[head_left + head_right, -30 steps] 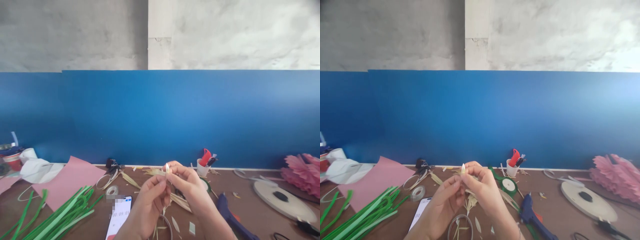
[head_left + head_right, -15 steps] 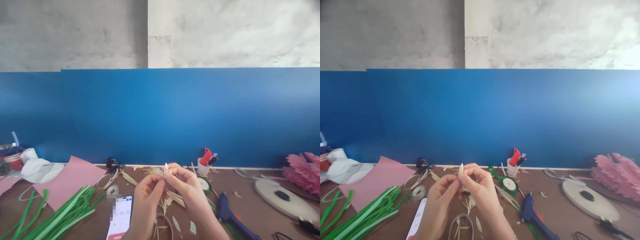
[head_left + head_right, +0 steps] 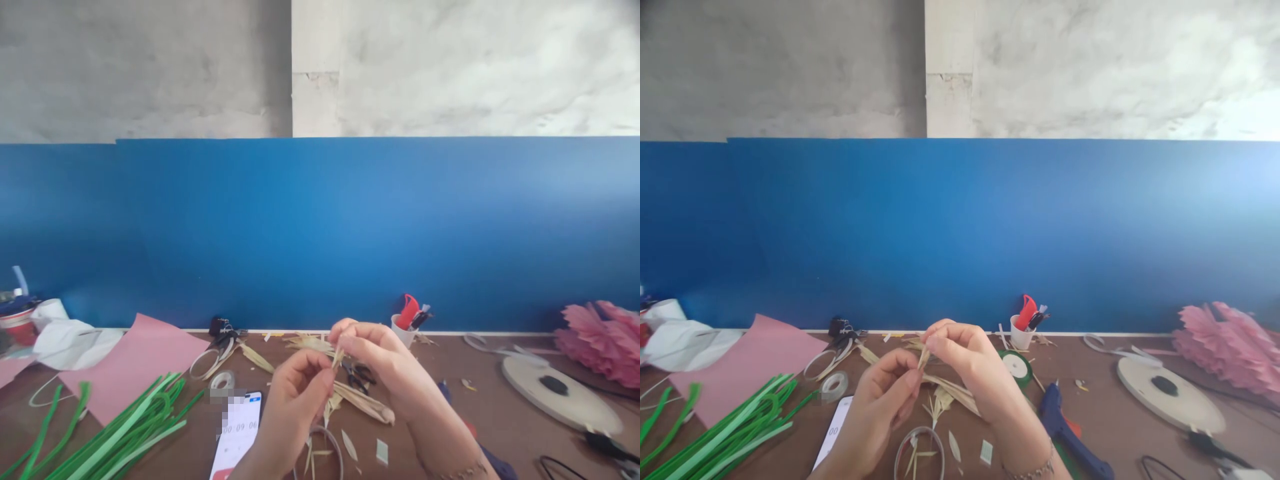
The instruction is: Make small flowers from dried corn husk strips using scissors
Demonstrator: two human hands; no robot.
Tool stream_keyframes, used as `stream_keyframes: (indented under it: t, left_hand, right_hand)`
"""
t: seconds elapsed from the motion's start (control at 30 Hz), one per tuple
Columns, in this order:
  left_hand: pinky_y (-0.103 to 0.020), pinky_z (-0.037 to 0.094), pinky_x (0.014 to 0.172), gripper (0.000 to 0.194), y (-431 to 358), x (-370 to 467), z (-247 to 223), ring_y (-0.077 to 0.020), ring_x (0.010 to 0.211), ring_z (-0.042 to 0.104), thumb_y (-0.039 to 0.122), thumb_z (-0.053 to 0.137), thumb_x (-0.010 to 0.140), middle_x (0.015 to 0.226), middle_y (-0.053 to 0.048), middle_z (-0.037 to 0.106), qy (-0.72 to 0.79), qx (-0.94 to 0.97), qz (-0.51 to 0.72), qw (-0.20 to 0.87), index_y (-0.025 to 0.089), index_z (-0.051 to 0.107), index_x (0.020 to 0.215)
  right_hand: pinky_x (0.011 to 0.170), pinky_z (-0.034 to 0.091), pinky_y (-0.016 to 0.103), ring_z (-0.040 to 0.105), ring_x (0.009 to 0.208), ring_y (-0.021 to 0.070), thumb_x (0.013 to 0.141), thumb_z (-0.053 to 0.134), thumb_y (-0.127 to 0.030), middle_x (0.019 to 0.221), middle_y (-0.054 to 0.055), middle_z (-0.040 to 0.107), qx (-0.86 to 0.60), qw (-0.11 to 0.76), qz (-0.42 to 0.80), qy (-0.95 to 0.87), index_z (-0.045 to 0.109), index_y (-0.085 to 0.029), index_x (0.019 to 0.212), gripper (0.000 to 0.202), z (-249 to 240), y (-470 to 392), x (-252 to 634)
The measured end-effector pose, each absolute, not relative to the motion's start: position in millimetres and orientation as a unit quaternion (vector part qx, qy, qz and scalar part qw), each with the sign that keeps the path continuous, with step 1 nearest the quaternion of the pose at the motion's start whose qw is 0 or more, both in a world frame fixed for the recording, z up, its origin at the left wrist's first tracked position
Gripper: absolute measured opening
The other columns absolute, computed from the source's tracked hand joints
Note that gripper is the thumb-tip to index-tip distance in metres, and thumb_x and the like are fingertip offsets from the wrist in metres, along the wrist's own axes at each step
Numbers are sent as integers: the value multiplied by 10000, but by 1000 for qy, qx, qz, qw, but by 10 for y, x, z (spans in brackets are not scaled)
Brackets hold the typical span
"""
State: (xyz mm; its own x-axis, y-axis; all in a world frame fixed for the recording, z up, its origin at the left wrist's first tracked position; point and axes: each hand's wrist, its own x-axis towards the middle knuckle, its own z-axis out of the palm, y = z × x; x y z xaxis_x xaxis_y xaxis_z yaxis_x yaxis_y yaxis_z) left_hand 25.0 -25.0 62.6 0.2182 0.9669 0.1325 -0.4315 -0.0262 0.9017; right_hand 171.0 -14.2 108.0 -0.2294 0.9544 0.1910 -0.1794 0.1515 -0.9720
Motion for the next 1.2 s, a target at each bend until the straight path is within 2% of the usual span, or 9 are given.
stream_keyframes:
  t: [0.13,0.37,0.57,0.77,0.83,0.93,1.03,1.1,1.2]
  left_hand:
    - [-164,136,370,316,-250,272,623,-8,371,280,400,775,685,513,73,483,288,437,554,647,173,555,697]
    - [-163,133,373,344,-228,293,598,-8,377,306,417,797,659,526,68,510,284,408,566,657,175,557,707]
    - [-170,156,392,334,-238,272,603,-18,399,299,410,802,660,508,70,476,286,420,572,644,169,573,693]
    - [-180,194,417,316,-235,224,524,-19,427,278,404,813,656,525,51,488,235,462,599,611,151,624,642]
    - [-178,182,412,314,-211,215,511,-15,422,275,391,818,652,542,49,505,230,452,602,617,152,615,632]
    - [-170,165,408,325,-179,210,546,-21,410,263,386,814,654,477,76,445,230,410,580,666,163,576,647]
    - [-161,164,404,343,-180,206,623,-19,420,267,353,805,661,502,77,443,232,376,549,710,162,521,631]
    - [-158,144,393,358,-191,202,660,-17,417,265,344,807,649,521,76,453,233,360,532,730,164,498,631]
    - [-164,114,377,363,-199,199,672,-16,406,250,338,815,633,533,76,470,229,342,520,748,171,493,653]
  right_hand:
    - [671,380,245,489,706,135,755,676,-296,797,8,612,-339,516,583,-528,639,-177,596,202,1040,-133,1709]
    - [657,352,239,419,662,120,754,694,-329,779,-4,578,-337,548,570,-512,588,-175,586,252,989,-144,1640]
    - [651,346,252,436,671,127,698,700,-274,767,6,567,-328,532,591,-510,616,-163,594,174,1057,-159,1673]
    - [614,376,244,473,635,129,685,657,-255,673,8,565,-249,459,735,-432,665,-153,624,118,948,-126,1614]
    - [611,389,249,494,640,139,684,639,-256,661,11,573,-263,463,748,-396,655,-162,621,115,880,-127,1567]
    - [689,420,284,538,720,175,749,615,-296,718,28,604,-355,536,612,-460,643,-176,693,135,798,-148,1533]
    - [825,414,335,544,947,224,800,584,-249,982,56,616,-404,614,339,-587,623,-216,961,168,760,-180,1558]
    - [876,400,378,508,1059,249,790,562,-159,1112,72,568,-384,619,158,-666,589,-244,1030,255,754,-192,1588]
    - [849,408,414,512,1035,257,780,552,-80,1090,76,562,-366,572,-14,-734,604,-247,928,229,759,-183,1621]
